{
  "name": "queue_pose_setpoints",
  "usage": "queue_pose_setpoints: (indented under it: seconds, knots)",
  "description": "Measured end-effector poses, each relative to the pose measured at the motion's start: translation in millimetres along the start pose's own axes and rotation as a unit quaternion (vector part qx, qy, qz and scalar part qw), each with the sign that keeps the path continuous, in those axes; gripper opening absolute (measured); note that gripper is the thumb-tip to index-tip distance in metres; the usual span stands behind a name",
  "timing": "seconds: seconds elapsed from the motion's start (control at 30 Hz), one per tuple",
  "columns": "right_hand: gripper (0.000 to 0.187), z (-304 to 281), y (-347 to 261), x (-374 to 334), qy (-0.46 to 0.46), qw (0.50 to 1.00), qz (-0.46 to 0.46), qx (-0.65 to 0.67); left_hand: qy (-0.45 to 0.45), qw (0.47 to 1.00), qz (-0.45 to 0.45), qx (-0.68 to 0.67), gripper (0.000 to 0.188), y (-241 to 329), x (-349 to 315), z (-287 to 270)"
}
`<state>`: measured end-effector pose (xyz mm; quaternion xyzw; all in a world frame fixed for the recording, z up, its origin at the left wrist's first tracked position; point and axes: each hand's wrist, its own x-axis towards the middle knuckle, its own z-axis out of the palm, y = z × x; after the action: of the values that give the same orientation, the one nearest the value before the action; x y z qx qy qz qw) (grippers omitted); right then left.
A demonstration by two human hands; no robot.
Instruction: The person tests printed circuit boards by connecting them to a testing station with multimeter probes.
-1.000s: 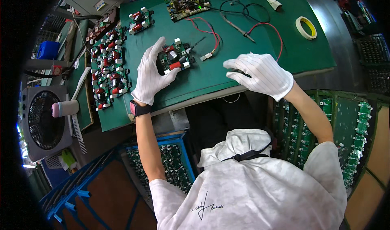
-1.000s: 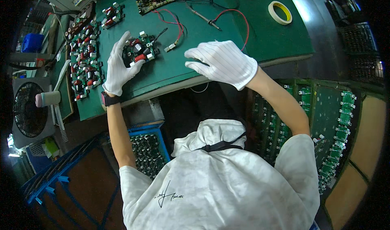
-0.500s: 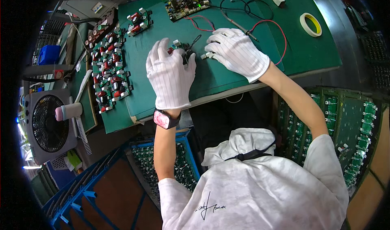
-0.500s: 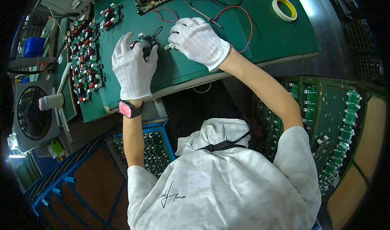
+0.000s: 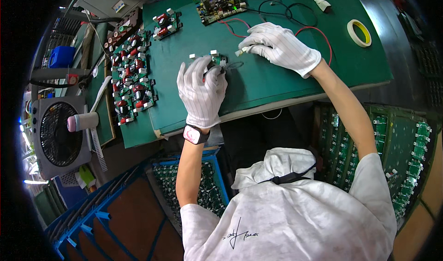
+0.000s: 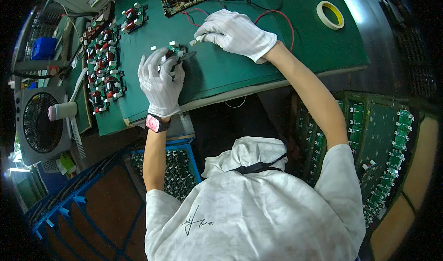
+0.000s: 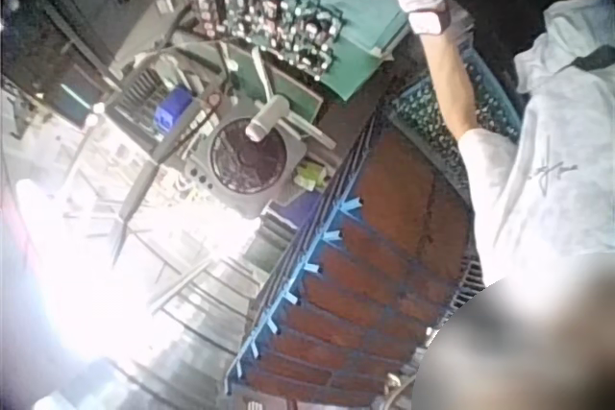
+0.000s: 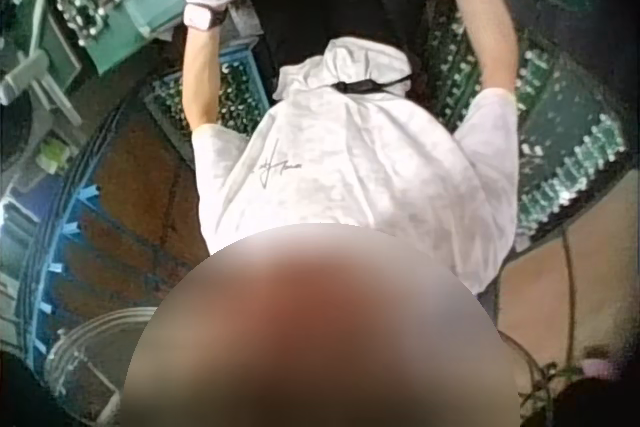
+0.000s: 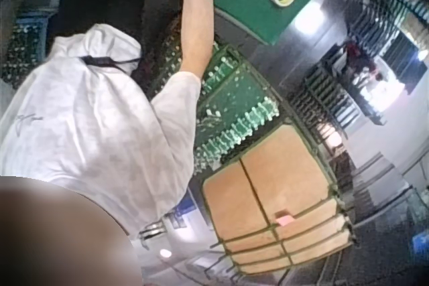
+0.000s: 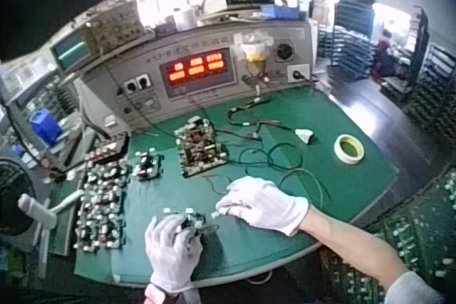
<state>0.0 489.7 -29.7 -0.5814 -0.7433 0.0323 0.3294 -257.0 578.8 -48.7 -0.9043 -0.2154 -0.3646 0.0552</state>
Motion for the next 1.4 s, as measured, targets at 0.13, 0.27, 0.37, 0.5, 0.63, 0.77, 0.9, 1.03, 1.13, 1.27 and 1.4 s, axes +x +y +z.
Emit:
queue_pose_setpoints:
  seconds: [0.13, 0.27, 0.37, 0.5, 0.63, 0.77, 0.9, 1.03, 1.13, 1.27, 1.4]
  knots:
    - [0.02, -3, -8, 13, -0.066, 0.997, 0.004, -0.025, 0.023, 0.998, 0.026, -0.043, 0.034, -4, -8, -2]
    - [0.018, -2, -5, 21, -0.091, 0.996, 0.003, -0.024, 0.038, 0.995, 0.051, -0.076, 0.035, -1, -7, -2]
    - [0.02, 2, 0, 25, -0.065, 0.997, -0.048, 0.016, 0.045, 0.993, 0.056, -0.091, 0.034, -2, -9, -3]
    - [0.018, 0, -1, 30, -0.094, 0.993, -0.05, 0.042, 0.046, 0.992, 0.068, -0.092, 0.036, -5, -11, -1]
    - [0.017, -1, 0, 31, -0.112, 0.991, -0.045, 0.05, 0.047, 0.992, 0.073, -0.097, 0.036, -4, -11, -1]
    - [0.017, 3, 3, 30, -0.102, 0.992, -0.062, 0.041, 0.051, 0.992, 0.072, -0.094, 0.037, -4, -12, -1]
    - [0.018, 4, 3, 29, -0.112, 0.991, -0.055, 0.053, 0.049, 0.991, 0.075, -0.097, 0.037, -3, -11, -3]
    - [0.019, 5, 4, 28, -0.105, 0.991, -0.063, 0.058, 0.051, 0.991, 0.078, -0.095, 0.037, -3, -11, -4]
    - [0.018, -2, 1, 29, -0.166, 0.983, -0.013, 0.083, 0.053, 0.991, 0.081, -0.097, 0.036, -2, -10, -4]
    - [0.018, 3, 4, 27, -0.166, 0.982, -0.018, 0.086, 0.053, 0.991, 0.08, -0.096, 0.036, -2, -11, -5]
    - [0.019, 3, 2, 26, -0.154, 0.984, -0.022, 0.084, 0.052, 0.991, 0.078, -0.095, 0.036, -2, -11, -7]
